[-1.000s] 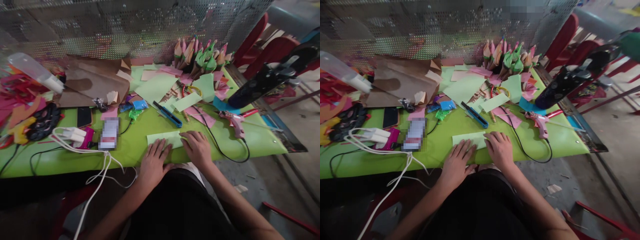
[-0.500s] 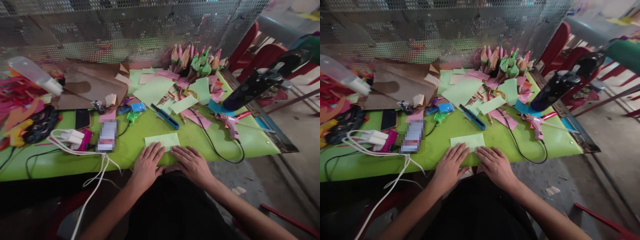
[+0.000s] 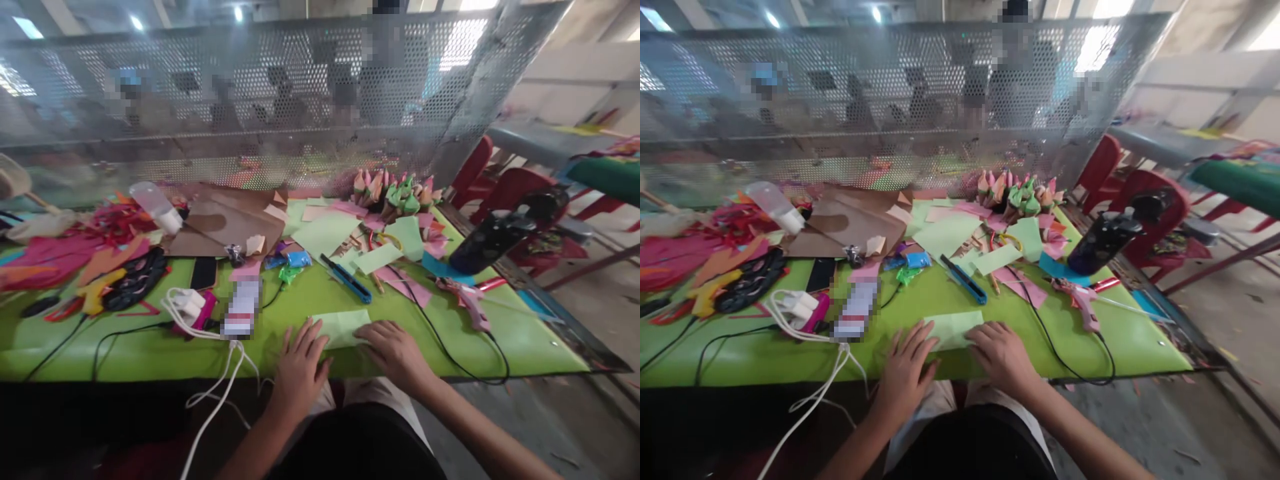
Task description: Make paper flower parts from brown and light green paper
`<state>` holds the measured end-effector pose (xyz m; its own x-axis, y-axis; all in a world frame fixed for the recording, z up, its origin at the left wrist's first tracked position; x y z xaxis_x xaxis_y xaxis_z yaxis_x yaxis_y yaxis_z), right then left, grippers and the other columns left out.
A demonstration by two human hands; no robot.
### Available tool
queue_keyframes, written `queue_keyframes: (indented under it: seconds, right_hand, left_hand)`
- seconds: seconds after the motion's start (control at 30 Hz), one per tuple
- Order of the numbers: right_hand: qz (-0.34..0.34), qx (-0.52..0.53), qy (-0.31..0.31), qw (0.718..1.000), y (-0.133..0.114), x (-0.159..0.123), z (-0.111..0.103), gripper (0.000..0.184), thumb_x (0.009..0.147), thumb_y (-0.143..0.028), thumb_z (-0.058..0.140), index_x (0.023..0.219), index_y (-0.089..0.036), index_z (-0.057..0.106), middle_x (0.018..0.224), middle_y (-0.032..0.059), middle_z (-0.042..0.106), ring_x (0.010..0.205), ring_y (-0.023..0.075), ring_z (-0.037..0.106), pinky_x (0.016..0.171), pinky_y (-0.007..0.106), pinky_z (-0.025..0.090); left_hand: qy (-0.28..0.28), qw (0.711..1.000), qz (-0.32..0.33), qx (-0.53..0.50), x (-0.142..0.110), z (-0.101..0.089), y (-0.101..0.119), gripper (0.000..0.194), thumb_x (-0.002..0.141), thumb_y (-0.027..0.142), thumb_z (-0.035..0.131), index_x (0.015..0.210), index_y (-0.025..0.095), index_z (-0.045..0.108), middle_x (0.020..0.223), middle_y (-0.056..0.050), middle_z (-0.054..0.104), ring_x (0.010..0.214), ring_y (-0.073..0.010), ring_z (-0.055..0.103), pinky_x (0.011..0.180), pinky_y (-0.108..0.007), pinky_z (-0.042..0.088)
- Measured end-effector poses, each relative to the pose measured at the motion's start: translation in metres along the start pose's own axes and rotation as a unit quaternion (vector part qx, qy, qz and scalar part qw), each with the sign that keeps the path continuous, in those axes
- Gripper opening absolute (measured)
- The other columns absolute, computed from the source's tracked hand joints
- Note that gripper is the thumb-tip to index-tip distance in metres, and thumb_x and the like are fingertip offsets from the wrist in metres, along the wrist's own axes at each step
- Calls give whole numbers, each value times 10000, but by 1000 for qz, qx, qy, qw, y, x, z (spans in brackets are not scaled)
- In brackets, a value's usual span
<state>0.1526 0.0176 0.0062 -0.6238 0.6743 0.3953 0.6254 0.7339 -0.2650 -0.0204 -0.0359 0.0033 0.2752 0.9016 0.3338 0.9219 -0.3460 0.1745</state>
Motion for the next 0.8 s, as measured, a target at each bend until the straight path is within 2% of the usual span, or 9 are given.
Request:
queue_keyframes:
  seconds: [0.13, 0.23, 0.3, 0.37, 0.5, 0.63, 0.67, 0.73, 0.8]
  right_hand:
    - [68, -104, 32, 992, 31, 40, -11, 305, 921, -211, 614, 1203, -269, 713, 1279, 111, 702, 1116, 285, 664, 899, 417, 509]
    - [131, -157, -22, 979, 50, 65, -4, 426, 873, -175, 631, 1285, -275, 682, 1238, 128, 715, 1076, 297, 666, 871, 406, 490]
    - [164, -142, -73, 973, 57, 76, 5, 477, 852, -132, 599, 1305, -264, 670, 1083, 111, 756, 1001, 277, 673, 830, 367, 476]
    - [188, -119, -95, 970, 60, 85, 12, 504, 836, -102, 564, 1306, -251, 669, 1005, 101, 759, 967, 263, 664, 822, 343, 457]
    - [195, -98, -73, 973, 65, 106, 13, 431, 852, -102, 529, 1224, -219, 712, 1082, 134, 735, 1022, 278, 623, 885, 356, 428]
    - [191, -65, -42, 979, 80, 124, 8, 397, 873, -108, 526, 1210, -194, 719, 1229, 164, 693, 1170, 318, 571, 978, 411, 412]
    - [185, -48, -33, 981, 84, 126, 6, 391, 875, -123, 542, 1216, -203, 717, 1278, 152, 679, 1201, 317, 560, 999, 418, 411]
    - [182, 81, 12, 980, 92, 125, 2, 317, 883, -220, 599, 1170, -216, 736, 1285, 121, 690, 1198, 307, 577, 1020, 421, 420]
    - [189, 260, 70, 944, 99, 121, -4, 316, 924, -419, 580, 1101, -226, 757, 1185, 88, 738, 1114, 282, 635, 981, 409, 460]
  left_hand:
    - [-36, 999, 22, -15, 14, 10, 6, 460, 942, 248, 585, 1399, 232, 540, 1400, -98, 639, 1307, -263, 573, 1138, -553, 391]
    - [-52, 998, 20, -20, 19, 12, 2, 442, 902, 262, 667, 1337, 259, 587, 1359, -80, 659, 1247, -259, 604, 1107, -534, 418]
    - [-59, 997, 30, -29, 23, 11, 0, 396, 867, 248, 717, 1254, 265, 635, 1317, -64, 680, 1203, -246, 623, 1074, -485, 449]
    - [-67, 996, 46, -35, 27, 10, -1, 331, 847, 214, 737, 1169, 249, 669, 1264, -57, 703, 1153, -233, 644, 1028, -435, 479]
    - [-58, 995, 81, -18, 32, 8, 2, 240, 861, 172, 706, 1097, 203, 679, 1218, -77, 722, 1122, -247, 659, 996, -427, 486]
    - [2, 993, 112, -26, 29, 5, 6, 193, 920, 158, 602, 1091, 192, 684, 1172, -85, 740, 1083, -238, 682, 1010, -435, 466]
    - [22, 993, 113, -39, 29, 4, 5, 195, 936, 144, 561, 1072, 197, 691, 1126, -77, 754, 1037, -222, 696, 1015, -431, 460]
    - [63, 991, 85, -78, 34, -2, -2, 231, 947, 123, 500, 997, 209, 708, 1000, -60, 773, 912, -191, 711, 997, -410, 464]
    - [107, 984, 0, -141, 45, -10, -19, 236, 943, 150, 489, 919, 212, 716, 886, -56, 767, 800, -180, 697, 908, -366, 493]
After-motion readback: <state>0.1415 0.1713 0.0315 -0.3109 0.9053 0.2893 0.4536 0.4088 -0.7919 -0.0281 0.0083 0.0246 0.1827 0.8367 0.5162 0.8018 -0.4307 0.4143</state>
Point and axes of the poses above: each hand's wrist, its own x-axis towards the middle knuckle, its own z-axis out of the palm, y = z × x, the point moved 7 cm from there along x, towards the middle knuckle
